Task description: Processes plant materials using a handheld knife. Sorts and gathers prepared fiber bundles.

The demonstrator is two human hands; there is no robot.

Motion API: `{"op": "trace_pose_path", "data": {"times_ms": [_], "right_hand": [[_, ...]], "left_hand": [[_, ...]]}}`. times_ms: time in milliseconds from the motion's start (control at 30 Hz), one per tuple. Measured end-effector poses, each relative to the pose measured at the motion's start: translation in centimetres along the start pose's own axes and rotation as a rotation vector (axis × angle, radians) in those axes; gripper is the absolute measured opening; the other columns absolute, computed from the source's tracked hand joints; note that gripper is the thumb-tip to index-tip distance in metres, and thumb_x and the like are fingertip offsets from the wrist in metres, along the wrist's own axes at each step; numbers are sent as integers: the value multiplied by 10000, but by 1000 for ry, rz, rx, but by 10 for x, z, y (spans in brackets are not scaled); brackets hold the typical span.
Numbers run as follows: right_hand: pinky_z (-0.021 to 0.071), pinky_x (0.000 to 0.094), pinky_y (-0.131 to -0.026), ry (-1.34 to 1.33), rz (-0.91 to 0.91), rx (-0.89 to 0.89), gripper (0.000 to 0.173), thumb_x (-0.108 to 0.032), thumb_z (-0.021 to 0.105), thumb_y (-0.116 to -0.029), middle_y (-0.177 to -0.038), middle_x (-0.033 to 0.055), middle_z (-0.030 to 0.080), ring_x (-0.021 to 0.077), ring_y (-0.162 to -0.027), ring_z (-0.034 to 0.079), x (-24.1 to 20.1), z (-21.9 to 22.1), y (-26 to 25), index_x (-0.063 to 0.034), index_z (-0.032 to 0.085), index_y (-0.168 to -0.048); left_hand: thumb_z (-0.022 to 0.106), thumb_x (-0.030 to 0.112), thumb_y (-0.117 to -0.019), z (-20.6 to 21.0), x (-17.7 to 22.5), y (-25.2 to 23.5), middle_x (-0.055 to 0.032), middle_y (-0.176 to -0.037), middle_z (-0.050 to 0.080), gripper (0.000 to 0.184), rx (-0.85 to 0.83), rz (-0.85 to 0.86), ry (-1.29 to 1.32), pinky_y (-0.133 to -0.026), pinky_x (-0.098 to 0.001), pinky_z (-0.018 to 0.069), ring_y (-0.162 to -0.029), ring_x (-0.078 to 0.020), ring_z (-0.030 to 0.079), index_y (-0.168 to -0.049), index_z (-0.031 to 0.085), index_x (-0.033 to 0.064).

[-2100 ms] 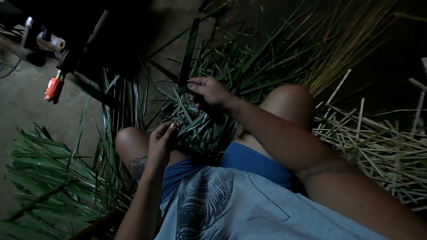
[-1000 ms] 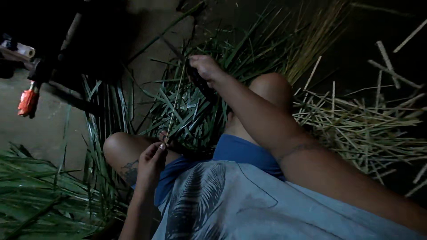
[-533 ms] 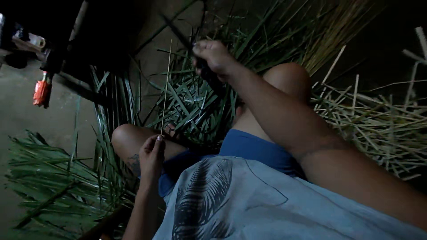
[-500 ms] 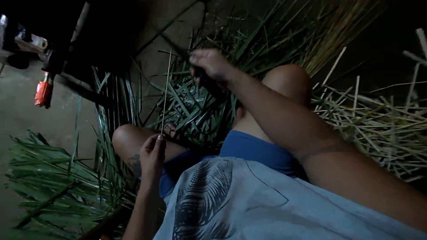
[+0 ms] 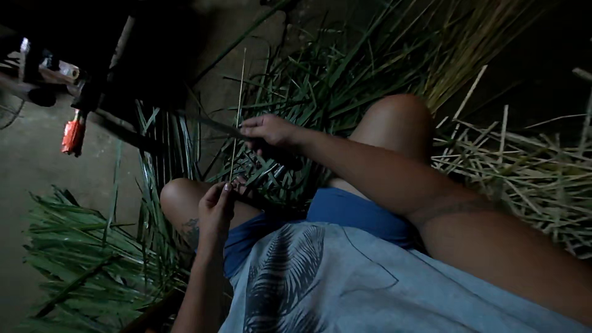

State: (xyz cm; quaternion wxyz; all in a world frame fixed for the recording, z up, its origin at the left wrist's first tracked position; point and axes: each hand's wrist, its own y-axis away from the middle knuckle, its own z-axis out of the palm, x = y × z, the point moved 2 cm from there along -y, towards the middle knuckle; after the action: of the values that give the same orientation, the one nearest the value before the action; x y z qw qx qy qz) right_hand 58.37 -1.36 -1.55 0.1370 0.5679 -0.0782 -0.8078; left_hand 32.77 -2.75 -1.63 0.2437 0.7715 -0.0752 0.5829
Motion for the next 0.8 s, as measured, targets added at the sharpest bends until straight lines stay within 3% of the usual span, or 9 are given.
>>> {"op": "trace_pose_path", "data": {"times_ms": [133, 233, 467, 567, 633, 700, 800], "right_hand": [[540, 230, -557, -64, -86, 173, 301, -220, 463, -1113, -822, 47, 628, 110, -621, 609, -20, -32, 3, -47, 571, -1334], [540, 234, -549, -108, -102, 300, 334, -232, 468, -1112, -836, 53, 632, 117, -618, 612, -27, -54, 4, -63, 548, -1388], [544, 269, -534, -206, -209, 648, 322, -253, 428, -1123, -852, 63, 648, 141, -606, 614, -38, -103, 0, -76, 564, -1355], [566, 296, -574, 184, -227, 783, 307, -221, 405, -1127, -870, 79, 662, 147, -625, 633, -49, -123, 9, -25, 583, -1282], [601, 439, -683, 636, -101, 813, 331, -206, 443, -1105, -999, 160, 686, 260, -757, 690, -53, -121, 17, -40, 576, -1358], [566, 620, -830, 986, 68, 833, 465, -195, 519, -1056, -1146, 243, 681, 419, -987, 697, -50, -99, 26, -86, 448, -1502], [558, 633, -788, 1231, 178, 782, 598, -187, 513, -1057, -1064, 241, 694, 459, -968, 699, -48, -54, 38, -104, 261, -1593]], "left_hand": [[519, 147, -1071, -1, -2, 3, -37, -766, 623, 214, -72, -19, 42, -452, -199, 433, -530, -68, 504, -1104, 689, 22], [519, 149, -1069, -1, -4, 4, -29, -772, 617, 212, -131, -40, 52, -441, -191, 412, -530, -60, 494, -1106, 684, 21], [532, 158, -1062, -11, -11, 8, -20, -769, 617, 205, -153, -68, 48, -425, -188, 402, -513, -51, 480, -1105, 689, 33], [548, 166, -1059, -25, -5, 5, 0, -765, 631, 196, -52, 5, -84, -468, -193, 436, -539, -50, 508, -1098, 695, 43], [556, 173, -1055, -38, 5, -5, -2, -835, 670, 218, 32, 171, -295, -574, -208, 505, -637, -50, 582, -1142, 687, 22], [571, 249, -1048, -54, 18, -21, -12, -913, 724, 258, 141, 341, -643, -697, -290, 584, -747, -76, 673, -1162, 714, 68], [549, 262, -1056, -54, 57, -34, -87, -1101, 729, 283, 203, 357, -921, -863, -465, 583, -937, -201, 711, -1265, 682, 126]]}}
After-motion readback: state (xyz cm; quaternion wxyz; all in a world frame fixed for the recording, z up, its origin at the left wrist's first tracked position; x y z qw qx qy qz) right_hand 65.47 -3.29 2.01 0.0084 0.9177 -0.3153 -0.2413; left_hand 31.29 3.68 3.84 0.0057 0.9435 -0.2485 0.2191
